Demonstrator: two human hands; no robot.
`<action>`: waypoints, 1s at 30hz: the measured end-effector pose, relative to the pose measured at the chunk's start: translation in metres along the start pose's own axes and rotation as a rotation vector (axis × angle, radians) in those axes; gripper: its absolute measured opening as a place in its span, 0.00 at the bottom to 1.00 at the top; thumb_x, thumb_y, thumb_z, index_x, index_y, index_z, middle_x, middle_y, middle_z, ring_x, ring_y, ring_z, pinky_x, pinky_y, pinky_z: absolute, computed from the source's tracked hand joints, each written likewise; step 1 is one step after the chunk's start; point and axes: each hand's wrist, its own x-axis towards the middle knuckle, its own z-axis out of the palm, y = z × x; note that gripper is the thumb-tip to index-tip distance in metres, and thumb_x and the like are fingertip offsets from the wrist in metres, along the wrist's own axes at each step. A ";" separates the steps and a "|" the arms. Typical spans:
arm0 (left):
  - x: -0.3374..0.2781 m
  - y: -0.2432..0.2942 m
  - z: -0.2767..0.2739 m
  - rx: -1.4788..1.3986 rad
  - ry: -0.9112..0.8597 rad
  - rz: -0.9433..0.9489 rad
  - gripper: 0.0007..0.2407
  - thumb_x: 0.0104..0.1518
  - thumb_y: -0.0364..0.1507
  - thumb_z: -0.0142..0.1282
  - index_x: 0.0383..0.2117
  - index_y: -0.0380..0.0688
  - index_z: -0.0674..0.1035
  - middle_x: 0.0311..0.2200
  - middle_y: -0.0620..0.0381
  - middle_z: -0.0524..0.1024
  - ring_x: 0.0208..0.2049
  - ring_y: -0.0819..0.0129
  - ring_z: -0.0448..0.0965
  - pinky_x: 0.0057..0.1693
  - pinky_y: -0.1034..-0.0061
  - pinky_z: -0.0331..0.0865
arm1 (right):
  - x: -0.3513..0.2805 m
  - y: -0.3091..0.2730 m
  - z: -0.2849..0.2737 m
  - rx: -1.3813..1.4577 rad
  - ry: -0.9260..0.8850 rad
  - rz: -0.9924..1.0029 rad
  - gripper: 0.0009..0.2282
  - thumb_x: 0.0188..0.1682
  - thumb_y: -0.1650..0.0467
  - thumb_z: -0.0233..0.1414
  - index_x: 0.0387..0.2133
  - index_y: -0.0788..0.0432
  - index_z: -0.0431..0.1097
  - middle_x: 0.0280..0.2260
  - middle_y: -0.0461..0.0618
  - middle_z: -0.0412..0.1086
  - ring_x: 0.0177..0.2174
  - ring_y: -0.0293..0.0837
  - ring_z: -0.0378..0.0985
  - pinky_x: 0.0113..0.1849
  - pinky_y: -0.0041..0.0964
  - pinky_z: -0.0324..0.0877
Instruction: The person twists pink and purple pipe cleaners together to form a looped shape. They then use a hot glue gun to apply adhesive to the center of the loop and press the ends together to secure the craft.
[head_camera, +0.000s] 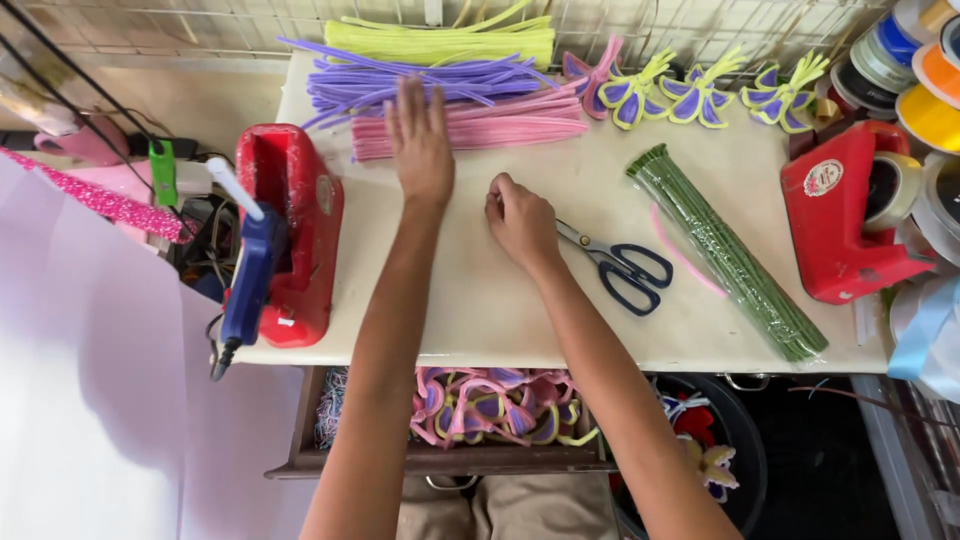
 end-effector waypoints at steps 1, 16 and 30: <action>0.010 -0.004 0.011 -0.002 -0.004 0.006 0.39 0.58 0.06 0.40 0.74 0.51 0.41 0.73 0.51 0.26 0.71 0.59 0.19 0.74 0.57 0.16 | 0.001 0.000 0.000 -0.003 0.000 0.007 0.03 0.49 0.72 0.51 0.32 0.53 0.63 0.27 0.47 0.75 0.24 0.55 0.75 0.24 0.50 0.64; -0.008 -0.017 0.033 -0.091 0.636 0.253 0.23 0.55 0.22 0.61 0.59 0.55 0.75 0.54 0.54 0.72 0.59 0.56 0.66 0.59 0.55 0.50 | 0.002 0.005 -0.002 0.118 -0.009 0.046 0.01 0.50 0.70 0.50 0.30 0.52 0.65 0.21 0.42 0.72 0.22 0.50 0.73 0.27 0.47 0.64; -0.071 0.009 0.035 -0.082 0.672 0.645 0.10 0.63 0.23 0.47 0.47 0.52 0.76 0.30 0.62 0.65 0.34 0.70 0.73 0.53 0.70 0.62 | 0.003 0.058 -0.004 1.101 0.573 0.455 0.08 0.58 0.68 0.45 0.34 0.55 0.72 0.19 0.45 0.68 0.15 0.34 0.68 0.17 0.23 0.60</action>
